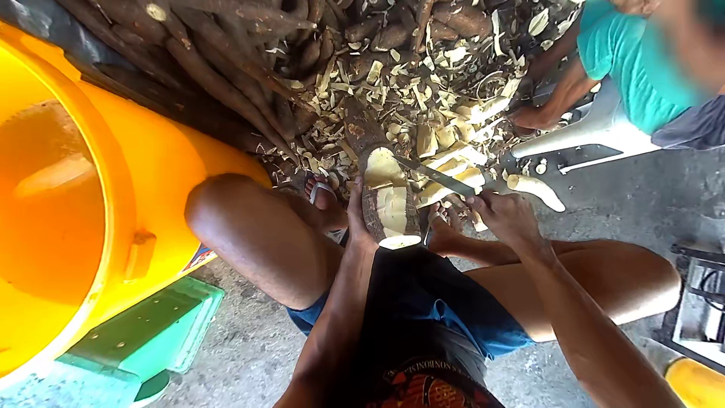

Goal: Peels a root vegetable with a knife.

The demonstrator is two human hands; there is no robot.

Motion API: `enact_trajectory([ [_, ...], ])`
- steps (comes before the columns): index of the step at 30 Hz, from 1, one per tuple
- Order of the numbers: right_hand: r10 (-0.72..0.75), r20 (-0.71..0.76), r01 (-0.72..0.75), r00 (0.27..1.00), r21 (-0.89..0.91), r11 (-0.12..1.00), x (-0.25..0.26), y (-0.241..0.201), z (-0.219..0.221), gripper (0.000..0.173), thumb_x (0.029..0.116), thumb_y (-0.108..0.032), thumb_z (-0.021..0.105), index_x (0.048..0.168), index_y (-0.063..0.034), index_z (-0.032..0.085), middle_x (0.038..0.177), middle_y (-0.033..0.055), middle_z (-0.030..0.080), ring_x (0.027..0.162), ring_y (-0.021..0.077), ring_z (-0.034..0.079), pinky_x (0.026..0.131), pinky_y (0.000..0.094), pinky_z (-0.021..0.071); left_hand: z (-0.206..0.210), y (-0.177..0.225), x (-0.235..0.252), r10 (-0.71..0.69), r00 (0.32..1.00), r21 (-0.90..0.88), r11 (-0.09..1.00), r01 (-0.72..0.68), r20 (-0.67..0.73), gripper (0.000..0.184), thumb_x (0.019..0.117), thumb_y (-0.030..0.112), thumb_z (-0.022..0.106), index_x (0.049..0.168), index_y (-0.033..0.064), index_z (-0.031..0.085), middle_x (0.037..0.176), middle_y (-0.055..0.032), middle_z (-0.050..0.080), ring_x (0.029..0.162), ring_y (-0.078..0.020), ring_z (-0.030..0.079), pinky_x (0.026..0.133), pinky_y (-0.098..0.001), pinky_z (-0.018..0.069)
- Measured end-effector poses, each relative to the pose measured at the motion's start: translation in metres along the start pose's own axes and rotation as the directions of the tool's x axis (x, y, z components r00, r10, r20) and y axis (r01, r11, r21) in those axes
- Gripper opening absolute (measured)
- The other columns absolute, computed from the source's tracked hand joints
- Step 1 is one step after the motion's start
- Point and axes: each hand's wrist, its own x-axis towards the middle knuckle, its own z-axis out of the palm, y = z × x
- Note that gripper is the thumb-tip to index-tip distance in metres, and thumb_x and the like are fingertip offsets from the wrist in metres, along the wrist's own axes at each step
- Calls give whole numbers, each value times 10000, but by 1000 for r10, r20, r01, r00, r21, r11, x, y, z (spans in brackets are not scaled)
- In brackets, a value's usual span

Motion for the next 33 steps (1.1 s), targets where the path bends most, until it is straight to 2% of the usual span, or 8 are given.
enact_trajectory([
  [5, -110, -2, 107, 994, 241, 964, -16, -21, 11, 837, 982, -770, 222, 776, -79, 646, 584, 74, 532, 594, 255, 590, 561, 508, 469, 0, -2, 6, 90, 996, 4, 996, -90, -12, 454, 991, 610, 500, 1162, 226, 670, 1020, -16, 729, 937, -128, 716, 779, -368, 620],
  [9, -177, -58, 184, 982, 469, 864, -32, -51, 21, 755, 1001, -737, 321, 778, -91, 643, 591, 17, 524, 566, 135, 555, 550, 387, 483, -6, -7, 9, 183, 983, 21, 983, -183, 0, 466, 1005, 623, 452, 1188, 244, 653, 1072, -1, 716, 991, -123, 698, 826, -388, 610],
  [13, -182, -77, 197, 980, 442, 875, -43, -83, 23, 784, 977, -774, 324, 782, -95, 666, 595, 38, 580, 572, 188, 618, 543, 462, 522, -13, -15, 11, 191, 980, 4, 982, -191, -63, 568, 947, 731, 447, 1133, 234, 650, 986, 8, 722, 905, -111, 706, 762, -353, 612],
  [18, -221, -140, 250, 965, 252, 935, -48, -109, 27, 792, 999, -741, 300, 706, -77, 616, 523, 60, 497, 500, 246, 563, 459, 455, 439, -14, -17, 2, 194, 974, 11, 981, -194, -120, 290, 1027, 408, 491, 1071, 187, 673, 962, -18, 725, 901, -138, 709, 782, -357, 601],
  [23, -213, -188, 247, 959, 178, 953, -48, -114, 39, 801, 1004, -730, 296, 732, -65, 650, 528, 75, 527, 496, 266, 585, 447, 454, 446, -2, -10, -2, 320, 941, 46, 947, -317, -107, 292, 989, 504, 570, 1080, 253, 688, 975, 37, 730, 929, -79, 707, 804, -309, 606],
  [28, 90, 21, -92, 996, 206, 974, -46, -52, 61, 781, 1043, -629, 321, 888, 29, 712, 727, 211, 673, 740, 407, 703, 675, 618, 551, -4, 10, 7, 355, 931, 66, 934, -350, -89, 378, 985, 536, 522, 1178, 224, 614, 1060, 8, 700, 987, -118, 693, 816, -374, 611],
  [30, 205, 58, -213, 977, 296, 931, -45, -34, 62, 726, 1058, -573, 329, 889, 30, 695, 737, 197, 649, 753, 367, 673, 708, 598, 528, -4, 16, 5, 311, 945, 14, 950, -311, -101, 442, 977, 582, 504, 1224, 229, 604, 1102, -5, 695, 1022, -138, 684, 832, -404, 604],
  [33, 7, -96, 32, 995, 393, 919, -48, -54, 44, 770, 1034, -671, 300, 802, -40, 675, 618, 88, 590, 608, 227, 624, 585, 484, 519, -3, 10, 7, 308, 945, 38, 951, -305, -110, 495, 961, 631, 502, 1202, 216, 626, 1071, -19, 711, 990, -146, 697, 818, -407, 610],
])
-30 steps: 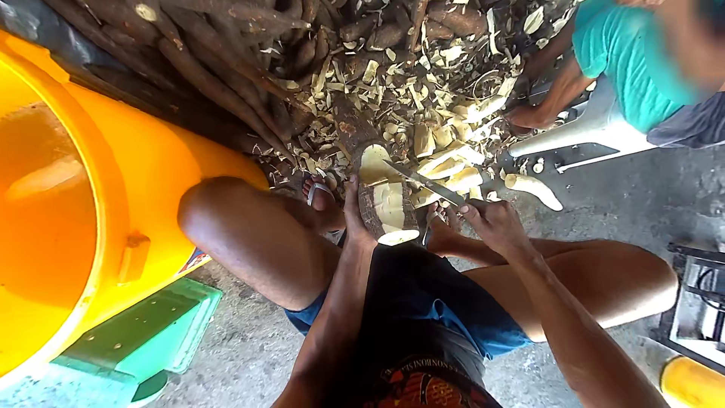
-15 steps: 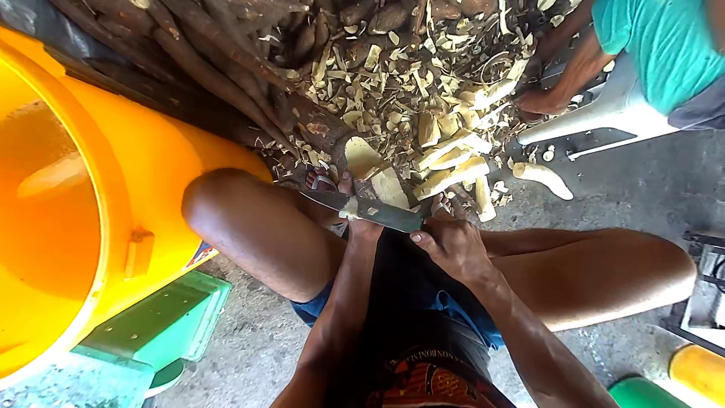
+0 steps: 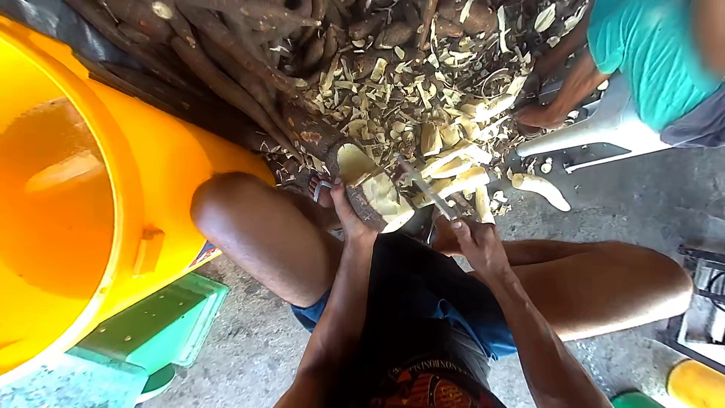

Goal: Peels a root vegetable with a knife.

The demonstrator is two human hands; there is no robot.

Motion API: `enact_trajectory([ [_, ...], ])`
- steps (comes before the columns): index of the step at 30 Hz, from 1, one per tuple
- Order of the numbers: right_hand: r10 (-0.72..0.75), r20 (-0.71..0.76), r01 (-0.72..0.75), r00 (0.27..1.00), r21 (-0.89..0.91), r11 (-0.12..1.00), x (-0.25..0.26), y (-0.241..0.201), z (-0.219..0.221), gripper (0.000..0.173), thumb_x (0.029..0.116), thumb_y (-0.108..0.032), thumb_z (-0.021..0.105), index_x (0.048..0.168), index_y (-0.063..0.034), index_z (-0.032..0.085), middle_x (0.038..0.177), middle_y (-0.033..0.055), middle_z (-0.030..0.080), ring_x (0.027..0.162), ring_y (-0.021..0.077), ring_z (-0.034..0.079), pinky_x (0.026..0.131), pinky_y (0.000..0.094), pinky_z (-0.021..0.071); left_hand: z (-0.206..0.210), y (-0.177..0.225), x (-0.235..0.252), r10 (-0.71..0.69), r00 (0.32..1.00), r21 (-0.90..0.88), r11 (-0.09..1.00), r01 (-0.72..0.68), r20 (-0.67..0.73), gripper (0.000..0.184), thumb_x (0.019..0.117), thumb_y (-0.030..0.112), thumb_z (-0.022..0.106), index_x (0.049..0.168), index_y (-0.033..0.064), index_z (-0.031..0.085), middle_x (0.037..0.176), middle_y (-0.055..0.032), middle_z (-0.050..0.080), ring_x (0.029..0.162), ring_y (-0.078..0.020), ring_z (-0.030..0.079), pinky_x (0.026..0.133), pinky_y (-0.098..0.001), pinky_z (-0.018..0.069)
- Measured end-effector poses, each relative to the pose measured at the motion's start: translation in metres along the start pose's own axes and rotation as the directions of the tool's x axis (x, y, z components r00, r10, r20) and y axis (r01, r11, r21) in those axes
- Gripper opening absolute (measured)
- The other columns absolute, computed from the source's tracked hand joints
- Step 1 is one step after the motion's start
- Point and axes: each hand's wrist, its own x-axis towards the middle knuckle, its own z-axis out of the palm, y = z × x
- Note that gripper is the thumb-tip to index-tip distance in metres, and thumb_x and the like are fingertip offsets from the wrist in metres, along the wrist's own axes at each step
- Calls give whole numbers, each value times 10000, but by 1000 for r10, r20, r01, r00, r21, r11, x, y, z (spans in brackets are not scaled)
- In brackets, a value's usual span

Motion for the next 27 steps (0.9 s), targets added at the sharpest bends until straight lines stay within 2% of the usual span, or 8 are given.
enact_trajectory([
  [3, -224, 43, 225, 974, -20, 974, 5, -36, 0, 807, 994, -754, 302, 771, -73, 674, 574, 65, 576, 561, 233, 618, 529, 487, 512, 0, -6, -2, 19, 1000, 27, 999, -18, -24, 430, 993, 603, 485, 1167, 234, 621, 1051, 9, 707, 990, -121, 690, 822, -377, 606],
  [5, -237, 49, 242, 970, -169, 955, 10, -39, 2, 828, 999, -744, 283, 756, -55, 671, 566, 105, 575, 560, 302, 632, 509, 520, 506, 0, -5, -3, 7, 1000, 27, 1000, -7, 3, 366, 1019, 547, 467, 1174, 246, 606, 1068, 17, 694, 1009, -114, 679, 838, -375, 598],
  [8, 169, 156, -119, 973, -289, 950, 20, 8, -10, 764, 1054, -620, 310, 926, 11, 723, 798, 230, 694, 830, 436, 706, 732, 658, 539, -8, 4, -9, -86, 992, -54, 994, 91, 87, 428, 959, 586, 526, 1150, 225, 657, 1017, -13, 720, 939, -133, 708, 768, -387, 618],
  [10, 294, 139, -268, 946, -177, 947, 26, 37, -17, 719, 1065, -590, 301, 899, -3, 681, 758, 166, 625, 771, 341, 647, 716, 585, 508, -11, 9, -4, -59, 987, -51, 996, 68, 152, 403, 998, 577, 459, 1143, 243, 631, 1012, 13, 707, 944, -102, 696, 771, -361, 614],
  [13, 34, 51, -35, 998, 21, 999, 13, 1, -19, 735, 1032, -665, 323, 784, -61, 660, 612, 54, 557, 601, 193, 591, 582, 468, 506, 0, 3, -11, -71, 990, -37, 996, 76, 122, 435, 946, 595, 559, 1140, 218, 657, 1008, -9, 722, 930, -127, 710, 772, -382, 620],
  [16, -171, 63, 169, 983, 46, 985, 18, -35, -12, 767, 1000, -741, 306, 761, -103, 658, 582, 35, 565, 576, 184, 608, 552, 465, 506, 3, -4, -2, -36, 994, -27, 999, 39, 105, 399, 928, 587, 589, 1091, 228, 651, 980, 2, 717, 918, -119, 708, 777, -371, 616],
  [22, -173, 41, 176, 984, -71, 982, -7, -52, 8, 814, 1001, -741, 289, 737, -64, 655, 544, 71, 529, 532, 251, 594, 478, 474, 469, -4, -13, -4, -22, 999, -134, 991, 27, 38, 589, 988, 728, 300, 1123, 260, 631, 1044, 32, 709, 990, -112, 686, 813, -378, 599],
  [27, -155, 30, 157, 987, -64, 986, -9, -51, 14, 820, 999, -749, 267, 733, -76, 653, 537, 62, 524, 519, 238, 584, 466, 452, 459, -1, -5, -2, -44, 996, -25, 999, 46, 80, 461, 937, 639, 577, 1182, 254, 643, 1103, 19, 709, 1037, -112, 687, 856, -373, 603],
])
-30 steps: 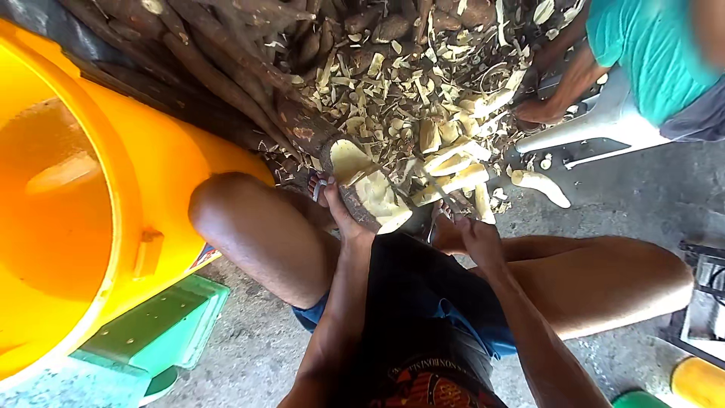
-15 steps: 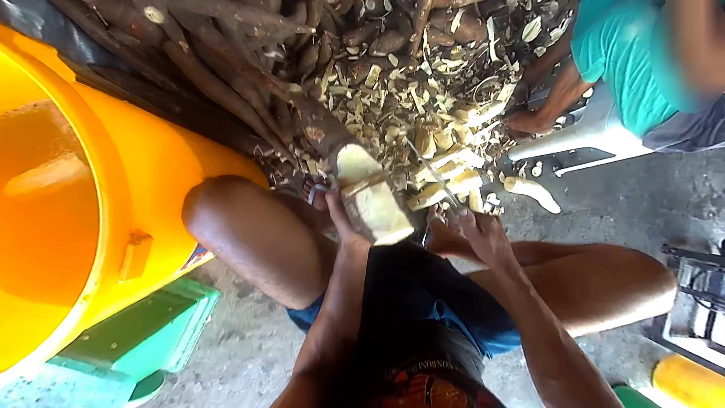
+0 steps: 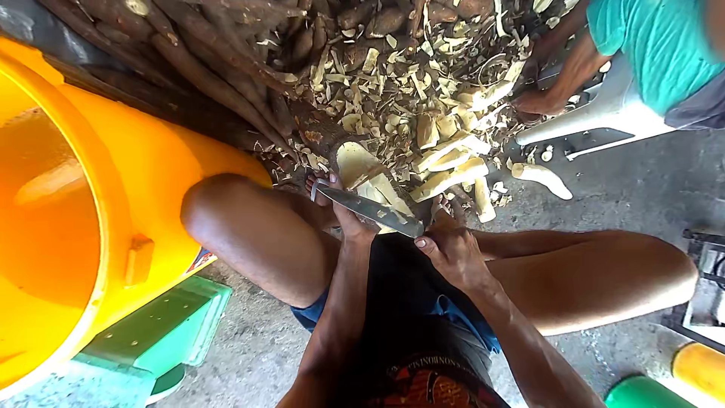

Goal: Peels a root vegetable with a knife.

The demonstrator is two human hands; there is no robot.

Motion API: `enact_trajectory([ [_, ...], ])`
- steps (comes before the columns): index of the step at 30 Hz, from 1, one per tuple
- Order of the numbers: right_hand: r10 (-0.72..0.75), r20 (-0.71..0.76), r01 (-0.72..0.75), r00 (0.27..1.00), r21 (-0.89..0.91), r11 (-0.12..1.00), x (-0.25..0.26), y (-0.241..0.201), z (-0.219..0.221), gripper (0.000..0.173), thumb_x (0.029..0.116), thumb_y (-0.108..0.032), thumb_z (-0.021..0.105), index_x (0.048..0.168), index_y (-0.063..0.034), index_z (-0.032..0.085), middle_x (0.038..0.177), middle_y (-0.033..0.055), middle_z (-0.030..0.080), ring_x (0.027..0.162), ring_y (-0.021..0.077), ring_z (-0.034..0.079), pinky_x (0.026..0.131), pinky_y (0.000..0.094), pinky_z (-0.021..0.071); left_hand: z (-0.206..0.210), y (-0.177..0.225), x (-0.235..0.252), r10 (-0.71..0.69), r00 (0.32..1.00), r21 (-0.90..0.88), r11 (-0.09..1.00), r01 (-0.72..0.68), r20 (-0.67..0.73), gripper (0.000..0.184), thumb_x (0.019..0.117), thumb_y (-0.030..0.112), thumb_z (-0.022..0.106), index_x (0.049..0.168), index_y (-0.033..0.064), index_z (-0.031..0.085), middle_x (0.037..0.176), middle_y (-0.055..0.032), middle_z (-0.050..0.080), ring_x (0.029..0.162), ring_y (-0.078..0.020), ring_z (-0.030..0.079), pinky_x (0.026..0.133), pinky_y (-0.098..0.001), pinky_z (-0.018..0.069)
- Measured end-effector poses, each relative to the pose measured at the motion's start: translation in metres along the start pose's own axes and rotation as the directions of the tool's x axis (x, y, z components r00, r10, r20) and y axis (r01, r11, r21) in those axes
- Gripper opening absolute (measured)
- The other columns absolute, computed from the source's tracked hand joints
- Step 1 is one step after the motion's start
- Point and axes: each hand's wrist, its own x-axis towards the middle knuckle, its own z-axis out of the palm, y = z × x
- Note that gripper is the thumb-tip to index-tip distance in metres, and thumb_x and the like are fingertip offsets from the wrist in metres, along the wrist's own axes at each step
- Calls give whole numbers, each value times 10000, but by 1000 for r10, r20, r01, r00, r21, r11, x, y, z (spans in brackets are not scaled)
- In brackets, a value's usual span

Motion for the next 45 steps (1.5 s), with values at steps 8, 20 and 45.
enact_trajectory([
  [8, -9, 8, 10, 1000, -141, 990, 4, 9, -4, 823, 999, -750, 244, 701, -75, 609, 516, 73, 494, 500, 269, 580, 448, 458, 439, -5, -9, 2, 28, 995, 94, 995, -19, -93, 345, 1057, 468, 412, 1134, 203, 619, 1046, -15, 705, 979, -143, 695, 815, -382, 603],
  [20, 15, 0, -15, 1000, 48, 999, 25, 32, -34, 769, 1004, -719, 331, 804, -74, 698, 624, 71, 619, 622, 237, 656, 576, 506, 545, 16, 3, 10, 107, 983, 168, 982, -82, -148, 358, 1073, 380, 332, 1146, 171, 614, 1004, -33, 714, 940, -152, 704, 794, -399, 613],
  [45, -163, 17, 162, 987, 49, 986, 31, 32, -36, 818, 984, -767, 300, 762, -76, 679, 574, 66, 588, 560, 216, 626, 517, 468, 513, 25, 16, 0, 55, 976, 207, 978, -10, -212, 302, 1075, 234, 304, 1077, 168, 599, 898, 22, 691, 844, -52, 682, 748, -278, 596],
])
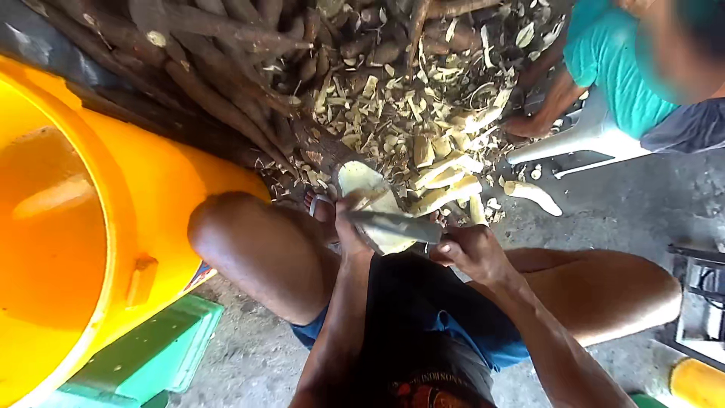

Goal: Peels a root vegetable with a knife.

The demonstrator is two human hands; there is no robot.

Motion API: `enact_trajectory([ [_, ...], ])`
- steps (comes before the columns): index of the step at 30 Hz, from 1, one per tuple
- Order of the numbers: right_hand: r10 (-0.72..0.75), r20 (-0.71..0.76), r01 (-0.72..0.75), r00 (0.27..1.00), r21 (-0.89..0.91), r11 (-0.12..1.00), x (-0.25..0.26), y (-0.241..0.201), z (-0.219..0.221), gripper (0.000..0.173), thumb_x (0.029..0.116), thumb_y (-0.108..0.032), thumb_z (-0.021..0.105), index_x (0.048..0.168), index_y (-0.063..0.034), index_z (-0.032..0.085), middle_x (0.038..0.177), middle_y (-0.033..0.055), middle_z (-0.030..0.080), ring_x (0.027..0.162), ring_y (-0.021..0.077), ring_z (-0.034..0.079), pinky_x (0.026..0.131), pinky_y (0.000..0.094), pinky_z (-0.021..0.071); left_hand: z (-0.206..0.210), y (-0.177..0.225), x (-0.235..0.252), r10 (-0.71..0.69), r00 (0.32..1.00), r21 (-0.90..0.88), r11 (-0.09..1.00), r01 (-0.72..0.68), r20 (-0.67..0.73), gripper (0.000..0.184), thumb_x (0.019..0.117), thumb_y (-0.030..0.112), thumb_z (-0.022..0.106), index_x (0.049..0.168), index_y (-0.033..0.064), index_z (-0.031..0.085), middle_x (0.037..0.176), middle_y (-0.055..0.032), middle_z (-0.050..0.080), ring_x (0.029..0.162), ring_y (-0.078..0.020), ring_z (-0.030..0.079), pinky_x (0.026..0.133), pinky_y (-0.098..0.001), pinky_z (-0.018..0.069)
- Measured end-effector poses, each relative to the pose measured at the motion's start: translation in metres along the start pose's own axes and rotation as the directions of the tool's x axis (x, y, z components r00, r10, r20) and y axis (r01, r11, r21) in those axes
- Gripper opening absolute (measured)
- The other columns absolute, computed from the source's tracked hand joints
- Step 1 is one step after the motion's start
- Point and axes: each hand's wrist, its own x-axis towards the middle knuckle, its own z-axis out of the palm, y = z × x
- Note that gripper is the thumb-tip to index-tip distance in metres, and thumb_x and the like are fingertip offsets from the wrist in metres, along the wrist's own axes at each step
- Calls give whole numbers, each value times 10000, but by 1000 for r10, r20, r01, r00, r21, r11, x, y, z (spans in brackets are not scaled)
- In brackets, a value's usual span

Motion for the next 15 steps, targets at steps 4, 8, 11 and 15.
enact_trajectory([
  [4, -129, 109, 146, 986, -169, 975, 8, -5, 3, 826, 976, -774, 293, 749, -65, 652, 541, 83, 554, 505, 269, 606, 451, 476, 472, -13, -2, 3, 46, 999, 70, 997, -44, -26, 165, 1043, 122, 395, 1098, 159, 545, 922, 63, 632, 853, 24, 627, 762, -186, 552],
  [8, -93, -10, 85, 996, -333, 939, 7, 38, -1, 836, 981, -753, 305, 751, -32, 659, 592, 134, 610, 536, 326, 646, 456, 524, 490, -13, -3, -4, -150, 978, -90, 982, 164, 142, 298, 1036, 286, 372, 978, 187, 647, 875, 1, 712, 831, -93, 709, 735, -322, 617],
  [11, -68, -104, 23, 992, -381, 924, 4, 54, 9, 845, 987, -757, 275, 728, -32, 623, 594, 135, 599, 526, 318, 630, 444, 508, 464, -8, -6, 0, -163, 973, -102, 978, 181, 165, 264, 1024, 287, 410, 990, 184, 650, 876, -8, 709, 817, -103, 707, 712, -326, 615],
  [15, 236, -21, -227, 971, -370, 901, 2, 69, 19, 736, 1033, -637, 343, 833, -23, 697, 705, 182, 675, 680, 384, 701, 573, 587, 536, -15, -11, 3, -161, 972, -92, 980, 179, 172, 266, 1025, 289, 416, 1024, 158, 648, 892, -36, 709, 827, -134, 711, 717, -354, 617],
])
